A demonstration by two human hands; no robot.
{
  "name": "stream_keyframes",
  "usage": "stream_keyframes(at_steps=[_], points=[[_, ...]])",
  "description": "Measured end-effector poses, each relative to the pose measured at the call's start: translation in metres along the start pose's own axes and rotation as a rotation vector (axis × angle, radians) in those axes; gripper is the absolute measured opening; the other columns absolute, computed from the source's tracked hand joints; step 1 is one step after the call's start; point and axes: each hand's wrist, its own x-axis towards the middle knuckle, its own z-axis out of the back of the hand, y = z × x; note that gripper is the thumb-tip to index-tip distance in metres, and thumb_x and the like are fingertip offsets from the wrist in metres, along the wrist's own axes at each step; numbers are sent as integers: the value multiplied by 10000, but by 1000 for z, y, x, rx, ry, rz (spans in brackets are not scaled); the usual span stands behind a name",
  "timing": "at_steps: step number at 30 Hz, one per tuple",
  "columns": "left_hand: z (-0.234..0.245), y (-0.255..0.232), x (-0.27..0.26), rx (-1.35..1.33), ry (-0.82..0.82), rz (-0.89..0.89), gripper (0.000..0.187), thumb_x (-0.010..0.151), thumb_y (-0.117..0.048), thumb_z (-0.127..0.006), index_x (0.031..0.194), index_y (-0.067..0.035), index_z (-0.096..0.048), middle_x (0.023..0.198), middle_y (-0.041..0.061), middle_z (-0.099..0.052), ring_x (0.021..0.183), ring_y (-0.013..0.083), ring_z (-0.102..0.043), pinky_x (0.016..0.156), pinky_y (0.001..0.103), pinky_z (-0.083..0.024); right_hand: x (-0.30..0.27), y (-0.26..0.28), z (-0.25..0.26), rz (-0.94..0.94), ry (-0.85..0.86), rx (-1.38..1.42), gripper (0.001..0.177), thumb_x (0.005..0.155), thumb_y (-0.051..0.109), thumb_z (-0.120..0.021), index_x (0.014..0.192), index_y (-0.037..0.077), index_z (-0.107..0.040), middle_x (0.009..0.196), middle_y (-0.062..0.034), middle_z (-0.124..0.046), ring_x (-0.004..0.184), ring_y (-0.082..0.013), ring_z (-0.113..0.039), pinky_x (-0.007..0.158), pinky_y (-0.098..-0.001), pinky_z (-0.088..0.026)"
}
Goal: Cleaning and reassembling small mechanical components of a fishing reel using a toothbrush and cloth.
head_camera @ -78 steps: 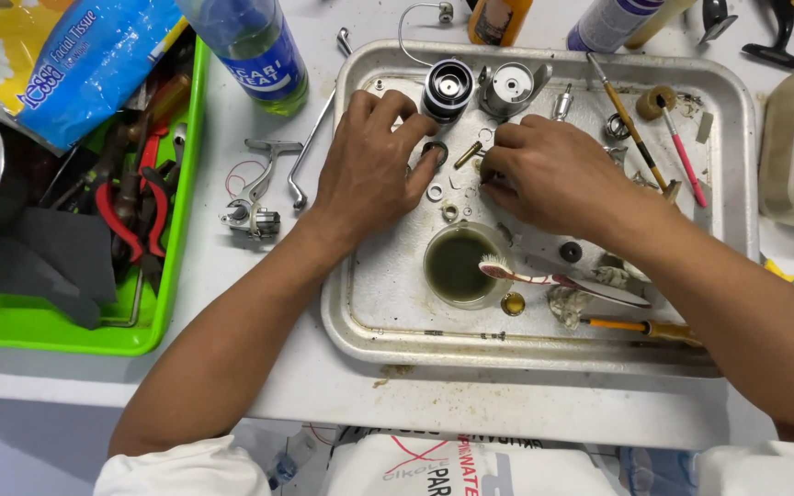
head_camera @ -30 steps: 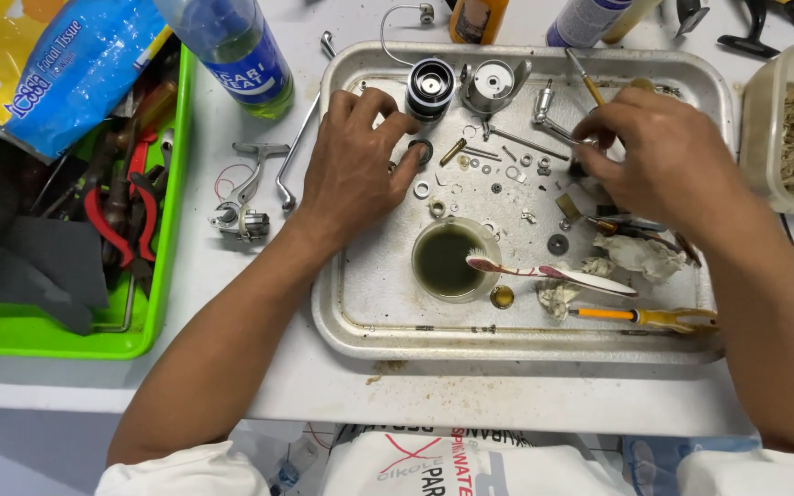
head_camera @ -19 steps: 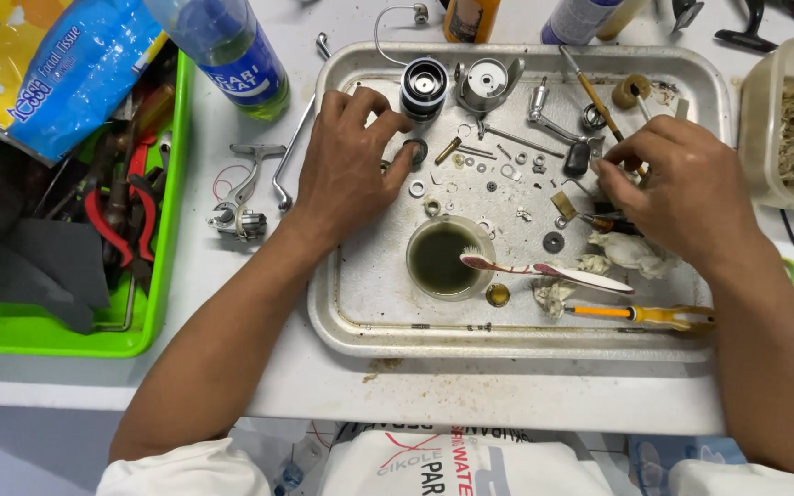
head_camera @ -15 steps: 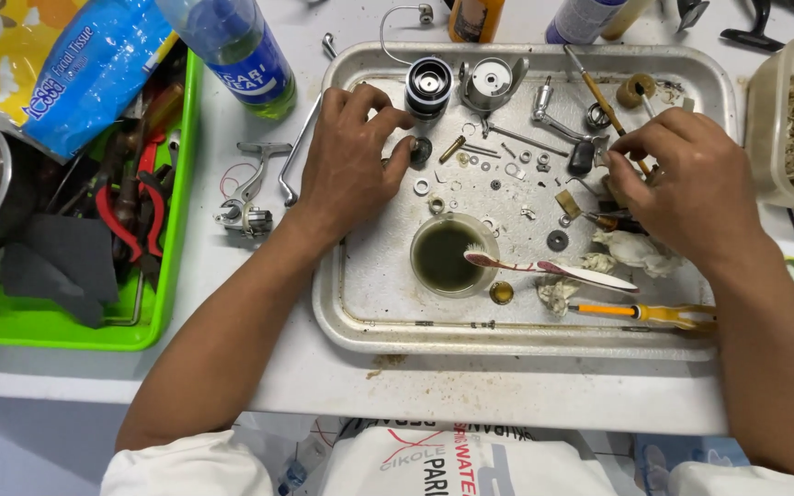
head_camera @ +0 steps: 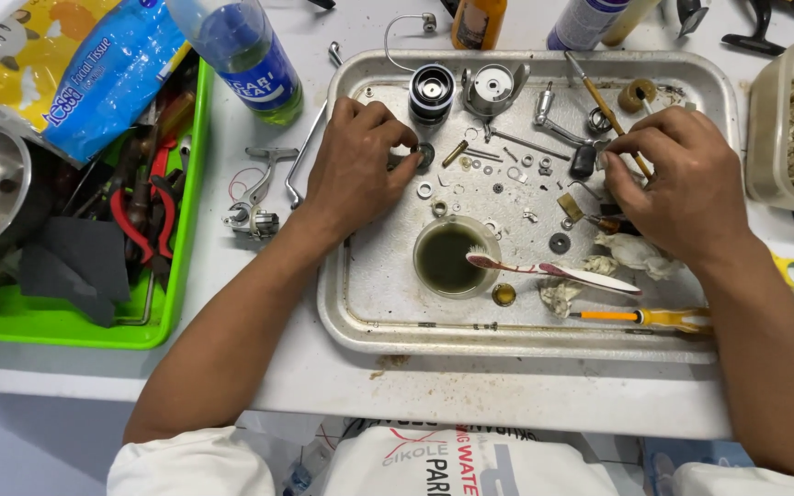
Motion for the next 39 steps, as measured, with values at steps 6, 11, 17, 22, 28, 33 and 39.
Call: stream_keyframes(at_steps=[6, 11, 17, 22, 28, 33, 39], points=[[14, -1, 2, -279, 10, 59, 187, 919, -277, -779, 1039, -142, -729, 938, 9, -718, 957, 229, -522, 882, 409, -394, -1, -1, 1, 18, -43, 9, 83, 1035, 78, -834, 1060, 11, -792, 1052, -154, -699, 994, -310, -650, 833, -421, -535], [61, -26, 8, -940, 196, 516, 193, 909, -256, -748, 1051, -126, -766, 943, 0, -746, 790, 86, -641, 677, 246, -601, 1, 2, 5, 45, -78, 62, 91, 1024, 51, -840, 1062, -14, -789, 1068, -181, -708, 1004, -329, -646, 853, -439, -525], [57, -25, 1, -1134, 228, 513, 234, 883, -300, -730, 1064, -154, -762, 1071, 10, -773, 959, 124, -652, 847, 307, -505, -1, 1, 3, 43, -74, 30, 103, 1029, 80, -849, 1065, 2, -793, 1078, -166, -714, 1032, -326, -659, 870, -431, -550], [50, -25, -2, -1232, 251, 504, 256, 860, -308, -759, 1056, -143, -771, 997, 3, -784, 923, 111, -653, 868, 303, -473, 0, 4, 5, 68, -69, 32, 99, 1020, 79, -854, 1047, 10, -788, 1066, -157, -718, 1022, -318, -672, 892, -442, -549], [65, -38, -3, -1182, 286, 412, 257, 867, -295, -760, 1044, -108, -761, 1015, 27, -767, 957, 139, -690, 932, 308, -547, 3, 6, 10, 104, -64, 38, 78, 1013, 73, -845, 1043, 27, -790, 1073, -149, -717, 996, -312, -675, 909, -449, -543], [69, -52, -14, -613, 261, 72, 173, 905, -374, -746, 977, -217, -750, 994, -67, -752, 1033, 186, -554, 894, 366, -391, 4, 11, 20, 101, -52, 54, 78, 1030, 97, -847, 1058, 37, -804, 1086, -145, -724, 986, -316, -672, 869, -445, -554], [48, -58, -33, -174, 295, -83, 304, 888, -403, -774, 1065, -156, -771, 1124, 45, -654, 1050, 283, -483, 884, 415, -471, 9, 40, 47, 144, 128, 38, 167, 961, 207, -818, 1057, 72, -791, 1075, -115, -751, 952, -258, -699, 794, -385, -599]])
